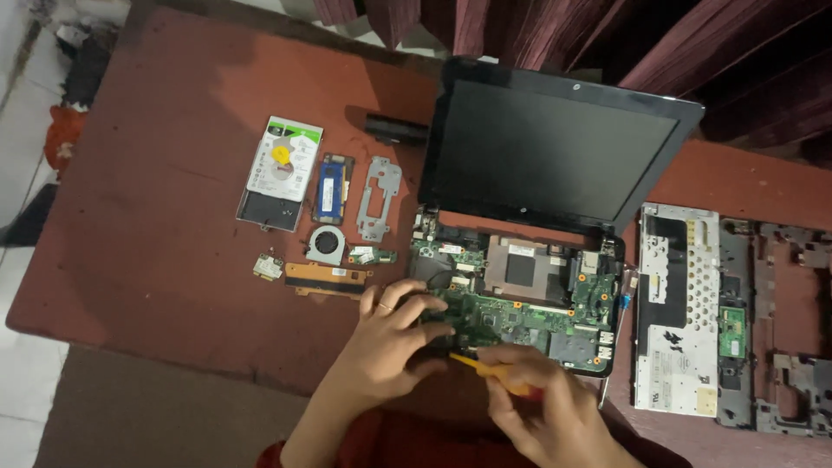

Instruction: A person is disassembling a laptop on a table, using a screwdriver to remove screws and handling internal components like the motherboard and cooling fan.

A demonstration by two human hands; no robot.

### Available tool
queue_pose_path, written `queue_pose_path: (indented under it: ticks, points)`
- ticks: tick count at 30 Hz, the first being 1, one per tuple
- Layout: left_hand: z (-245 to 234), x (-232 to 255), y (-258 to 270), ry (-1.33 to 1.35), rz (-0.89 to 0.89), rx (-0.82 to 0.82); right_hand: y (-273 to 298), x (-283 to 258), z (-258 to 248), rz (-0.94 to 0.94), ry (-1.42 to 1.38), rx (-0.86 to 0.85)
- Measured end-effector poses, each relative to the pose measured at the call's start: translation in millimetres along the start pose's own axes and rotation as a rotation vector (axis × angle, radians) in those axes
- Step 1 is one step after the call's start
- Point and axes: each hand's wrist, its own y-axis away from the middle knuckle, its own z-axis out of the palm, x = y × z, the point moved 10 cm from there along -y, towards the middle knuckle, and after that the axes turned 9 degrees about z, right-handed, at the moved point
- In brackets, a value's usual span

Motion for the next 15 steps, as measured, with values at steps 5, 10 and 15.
queue_pose_path:
  ticks: [5,10,15]
  points:
    - [-8,12,7,-0.056,0.09,0.194,10,6,-5,-0.018,-0.032,0.13]
    - [-9,14,8,-0.036,0.117,0.263,9,0,-11,0.009,-0.078,0.134]
    - [-8,11,9,0.021,0.084,0.236,9,-1,-15,0.113,-0.1,0.177]
